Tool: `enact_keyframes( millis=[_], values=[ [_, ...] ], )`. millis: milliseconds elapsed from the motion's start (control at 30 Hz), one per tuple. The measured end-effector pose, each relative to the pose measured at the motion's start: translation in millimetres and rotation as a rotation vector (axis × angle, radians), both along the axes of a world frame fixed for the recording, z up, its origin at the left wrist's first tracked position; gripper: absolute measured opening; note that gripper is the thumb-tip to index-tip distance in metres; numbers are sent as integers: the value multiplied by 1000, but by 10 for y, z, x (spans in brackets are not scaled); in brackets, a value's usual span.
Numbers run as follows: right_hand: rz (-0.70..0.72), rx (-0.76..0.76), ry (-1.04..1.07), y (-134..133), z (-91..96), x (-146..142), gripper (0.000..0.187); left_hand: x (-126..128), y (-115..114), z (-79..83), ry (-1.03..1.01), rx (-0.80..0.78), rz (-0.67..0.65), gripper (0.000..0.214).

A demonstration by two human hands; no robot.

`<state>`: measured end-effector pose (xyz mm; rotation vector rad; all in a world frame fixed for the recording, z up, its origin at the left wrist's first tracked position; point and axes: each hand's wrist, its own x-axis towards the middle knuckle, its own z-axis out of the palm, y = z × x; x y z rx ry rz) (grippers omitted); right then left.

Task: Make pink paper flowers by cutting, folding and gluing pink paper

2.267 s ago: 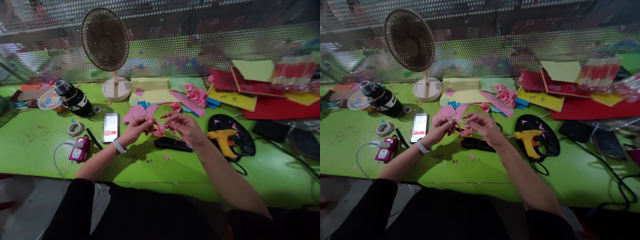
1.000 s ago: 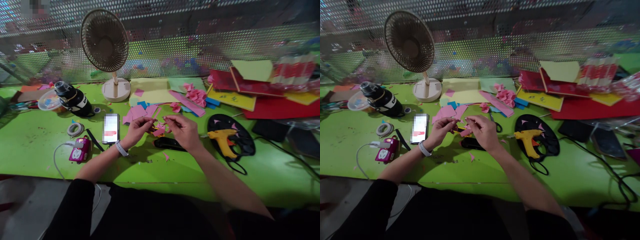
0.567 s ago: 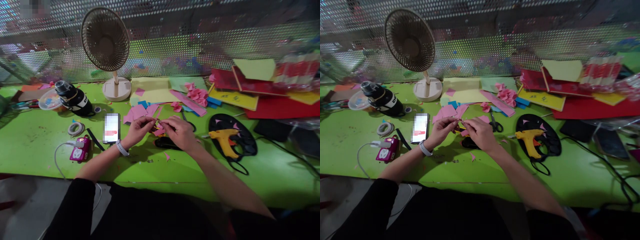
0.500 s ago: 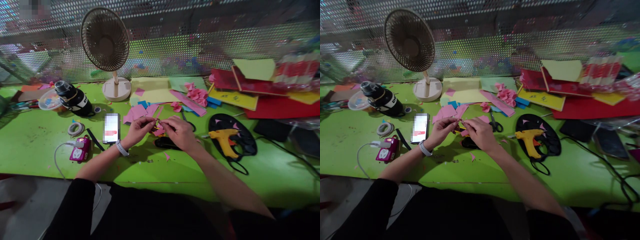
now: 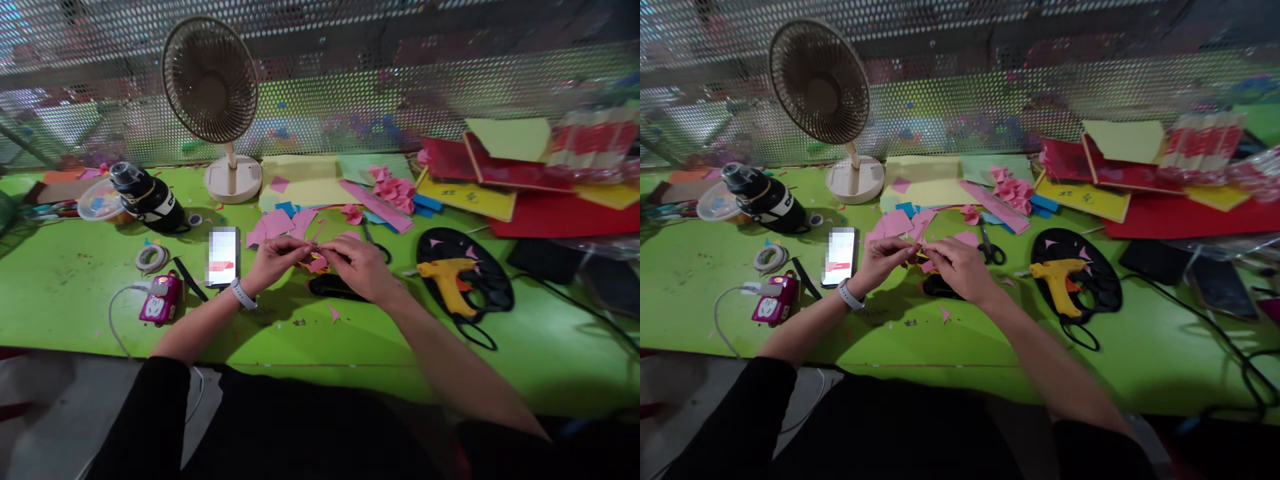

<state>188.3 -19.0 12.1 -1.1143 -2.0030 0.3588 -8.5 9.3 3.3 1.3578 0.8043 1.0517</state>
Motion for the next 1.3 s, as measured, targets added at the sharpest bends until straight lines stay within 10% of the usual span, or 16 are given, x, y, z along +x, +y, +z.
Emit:
enact_keyframes(
  millis=[1300],
  values=[
    [55, -332, 240, -32, -37, -79, 26, 121, -68, -119, -225, -80, 87, 28]
  ],
)
